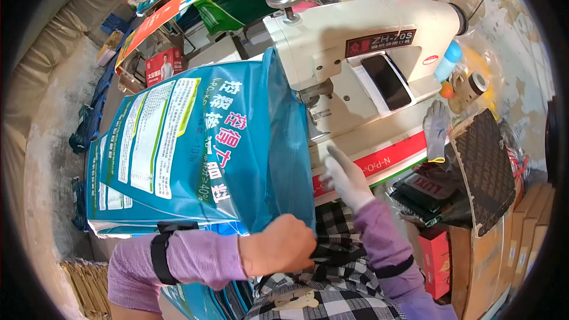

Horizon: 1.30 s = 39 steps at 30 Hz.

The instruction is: The person is using an industrial sewing machine to stitch and seal the tops of large plastic fertilizer bags.

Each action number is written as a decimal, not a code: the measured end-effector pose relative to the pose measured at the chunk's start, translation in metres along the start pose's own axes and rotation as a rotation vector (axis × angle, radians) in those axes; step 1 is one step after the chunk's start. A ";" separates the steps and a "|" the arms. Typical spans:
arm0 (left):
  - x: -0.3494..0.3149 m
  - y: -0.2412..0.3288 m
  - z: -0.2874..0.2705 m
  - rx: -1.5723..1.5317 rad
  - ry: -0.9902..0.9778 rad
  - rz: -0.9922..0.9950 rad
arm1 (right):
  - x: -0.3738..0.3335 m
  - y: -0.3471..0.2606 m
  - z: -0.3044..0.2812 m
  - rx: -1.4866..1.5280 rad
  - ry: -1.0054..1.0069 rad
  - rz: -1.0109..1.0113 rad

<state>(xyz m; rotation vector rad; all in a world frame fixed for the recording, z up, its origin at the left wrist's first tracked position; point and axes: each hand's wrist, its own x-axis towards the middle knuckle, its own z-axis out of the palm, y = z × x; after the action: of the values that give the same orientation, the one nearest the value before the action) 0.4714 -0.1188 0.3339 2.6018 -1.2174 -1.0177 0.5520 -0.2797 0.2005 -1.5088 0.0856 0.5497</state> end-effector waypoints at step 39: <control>-0.330 -0.357 -0.185 0.917 1.199 -1.067 | 0.017 -0.090 0.037 -0.932 0.221 -0.894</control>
<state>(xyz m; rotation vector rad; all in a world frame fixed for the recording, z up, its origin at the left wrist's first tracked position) 0.6642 0.3238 0.5285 3.3666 0.1696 1.4272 0.5919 -0.2360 0.2802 -2.2675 -0.7386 -0.3769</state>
